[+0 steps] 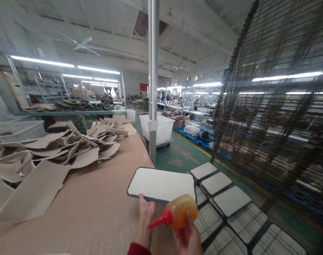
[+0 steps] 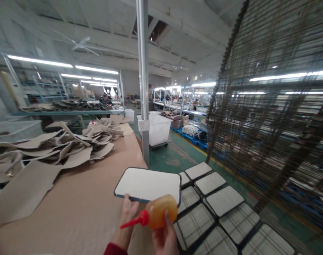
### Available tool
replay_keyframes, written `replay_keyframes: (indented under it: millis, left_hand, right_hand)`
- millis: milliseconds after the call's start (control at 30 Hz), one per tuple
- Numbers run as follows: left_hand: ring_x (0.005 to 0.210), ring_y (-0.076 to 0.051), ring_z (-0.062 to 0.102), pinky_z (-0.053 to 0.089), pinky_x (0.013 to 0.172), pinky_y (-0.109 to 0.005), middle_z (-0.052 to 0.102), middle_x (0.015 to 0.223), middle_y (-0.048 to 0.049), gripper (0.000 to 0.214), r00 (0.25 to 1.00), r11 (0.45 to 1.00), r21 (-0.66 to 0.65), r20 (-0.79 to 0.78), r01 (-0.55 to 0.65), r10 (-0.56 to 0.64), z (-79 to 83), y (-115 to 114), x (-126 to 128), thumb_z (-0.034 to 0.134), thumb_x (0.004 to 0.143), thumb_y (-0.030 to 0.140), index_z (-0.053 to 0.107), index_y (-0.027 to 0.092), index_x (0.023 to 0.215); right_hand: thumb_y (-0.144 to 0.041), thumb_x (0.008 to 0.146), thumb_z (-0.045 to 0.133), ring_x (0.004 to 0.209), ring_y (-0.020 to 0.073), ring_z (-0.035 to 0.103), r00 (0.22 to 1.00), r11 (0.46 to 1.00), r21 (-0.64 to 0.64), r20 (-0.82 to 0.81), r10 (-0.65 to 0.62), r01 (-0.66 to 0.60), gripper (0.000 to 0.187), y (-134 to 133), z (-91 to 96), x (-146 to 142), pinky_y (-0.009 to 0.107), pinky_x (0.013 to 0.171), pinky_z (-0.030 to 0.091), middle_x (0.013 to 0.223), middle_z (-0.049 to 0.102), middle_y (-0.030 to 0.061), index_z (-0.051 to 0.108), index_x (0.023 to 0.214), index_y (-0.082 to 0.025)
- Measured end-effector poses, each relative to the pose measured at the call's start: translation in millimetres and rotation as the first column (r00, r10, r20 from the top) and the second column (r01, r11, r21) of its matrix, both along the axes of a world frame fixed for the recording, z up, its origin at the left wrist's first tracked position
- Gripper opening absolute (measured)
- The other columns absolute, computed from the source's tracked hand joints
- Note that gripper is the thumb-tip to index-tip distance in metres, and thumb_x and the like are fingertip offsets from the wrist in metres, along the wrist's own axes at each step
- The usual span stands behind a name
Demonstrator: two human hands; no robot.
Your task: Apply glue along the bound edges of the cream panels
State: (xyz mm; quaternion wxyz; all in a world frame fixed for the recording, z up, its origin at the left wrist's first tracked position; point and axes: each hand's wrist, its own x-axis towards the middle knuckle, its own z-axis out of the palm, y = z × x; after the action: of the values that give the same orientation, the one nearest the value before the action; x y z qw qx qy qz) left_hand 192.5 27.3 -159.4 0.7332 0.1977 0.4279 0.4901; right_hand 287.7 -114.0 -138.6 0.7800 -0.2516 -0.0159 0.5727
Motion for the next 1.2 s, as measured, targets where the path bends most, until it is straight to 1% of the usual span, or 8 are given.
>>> replay_keyframes:
  millis: [200, 333, 500, 600, 700, 800, 967, 1200]
  left_hand:
    - [0.092, -0.020, 0.065, 0.051, 0.084, -0.034, 0.069, 0.091, -0.0120, 0.037, 0.953, 0.982, -0.180, 0.282, -0.063, 0.113, 12.1, -36, -24, 0.025, 0.089, 0.024, 0.050, 0.017, 0.115]
    - [0.089, -0.028, 0.065, 0.047, 0.088, -0.048, 0.067, 0.084, -0.0117, 0.019, 0.809, 0.951, -0.303, 0.572, 0.058, 0.133, -15.0, -61, -62, 0.039, 0.082, 0.032, 0.055, 0.021, 0.083]
    - [0.086, -0.024, 0.065, 0.048, 0.080, -0.035, 0.067, 0.092, -0.0077, 0.035, 0.994, 0.993, -0.109, -0.104, -0.044, 0.032, -35.7, -62, -111, 0.069, 0.063, 0.017, 0.058, 0.023, 0.095]
    - [0.101, -0.030, 0.058, 0.042, 0.091, -0.038, 0.066, 0.097, -0.0114, 0.049, 0.852, 0.925, 0.343, -0.522, 0.163, 0.044, 10.2, -25, -113, 0.079, 0.052, 0.023, 0.061, 0.021, 0.097]
    - [0.124, -0.031, 0.042, 0.024, 0.107, -0.037, 0.053, 0.128, -0.0169, 0.061, 0.663, 0.694, 0.523, -0.744, 0.494, 0.090, 66.2, 22, -90, 0.076, 0.057, 0.027, 0.059, 0.016, 0.114]
    - [0.122, -0.033, 0.043, 0.027, 0.103, -0.039, 0.053, 0.127, -0.0181, 0.066, 0.540, 0.554, 0.413, -0.838, 0.723, -0.079, 91.8, 56, -61, 0.072, 0.062, 0.030, 0.054, 0.013, 0.123]
    - [0.075, -0.021, 0.057, 0.040, 0.069, -0.027, 0.066, 0.077, -0.0028, 0.026, 0.463, 0.362, 0.353, -0.838, 0.863, -0.289, 83.7, 73, -42, 0.064, 0.066, 0.031, 0.070, 0.014, 0.084]
    - [0.063, -0.016, 0.049, 0.034, 0.057, -0.023, 0.063, 0.069, 0.0000, 0.034, 0.419, 0.369, 0.287, -0.835, 0.884, -0.355, 96.2, 85, -62, 0.063, 0.068, 0.040, 0.070, 0.013, 0.087]
  right_hand:
    - [-0.032, 0.052, 0.086, 0.073, 0.0160, 0.069, 0.996, 0.999, 0.024, -0.077, -0.042, 0.044, 0.036, 18, 21.3, 11, 0.022, 0.064, 0.058, 0.081, 0.073, 0.0038, 0.071, 0.080, -0.017]
    - [-0.035, 0.047, 0.087, 0.072, 0.0177, 0.070, 0.997, 0.999, 0.028, -0.078, -0.029, 0.031, 0.041, 24, 21.5, 19, 0.022, 0.063, 0.058, 0.081, 0.073, 0.0066, 0.071, 0.079, -0.014]
    - [-0.035, 0.057, 0.083, 0.076, 0.0165, 0.069, 0.997, 0.996, 0.036, 0.031, 0.076, -0.077, 0.031, 26, 1.4, 25, 0.024, 0.069, 0.057, 0.079, 0.073, 0.0032, 0.071, 0.080, -0.017]
    - [-0.035, 0.058, 0.083, 0.078, 0.0184, 0.069, 0.987, 0.987, 0.014, 0.023, 0.160, -0.160, 0.034, 23, -3.7, 21, 0.027, 0.072, 0.057, 0.083, 0.073, 0.0060, 0.071, 0.083, -0.015]
    - [-0.035, 0.060, 0.082, 0.079, 0.0206, 0.069, 0.979, 0.978, 0.011, -0.001, 0.206, -0.206, 0.036, 21, -3.5, 13, 0.031, 0.074, 0.057, 0.086, 0.073, 0.0083, 0.071, 0.087, -0.015]
    - [-0.037, 0.058, 0.083, 0.080, 0.0219, 0.069, 0.966, 0.965, 0.039, -0.003, 0.260, -0.260, 0.038, 23, -5.1, 8, 0.032, 0.076, 0.056, 0.090, 0.072, 0.0104, 0.071, 0.086, -0.015]
    - [-0.038, 0.064, 0.079, 0.079, 0.0209, 0.069, 0.977, 0.974, 0.091, -0.021, 0.212, -0.209, 0.032, 22, -6.3, 8, 0.032, 0.073, 0.056, 0.089, 0.072, 0.0098, 0.071, 0.087, -0.016]
    - [-0.035, 0.053, 0.085, 0.081, 0.0233, 0.069, 0.997, 0.992, -0.108, -0.044, 0.058, -0.062, 0.039, -12, 15.7, 42, 0.033, 0.072, 0.057, 0.090, 0.072, 0.0107, 0.072, 0.084, -0.016]
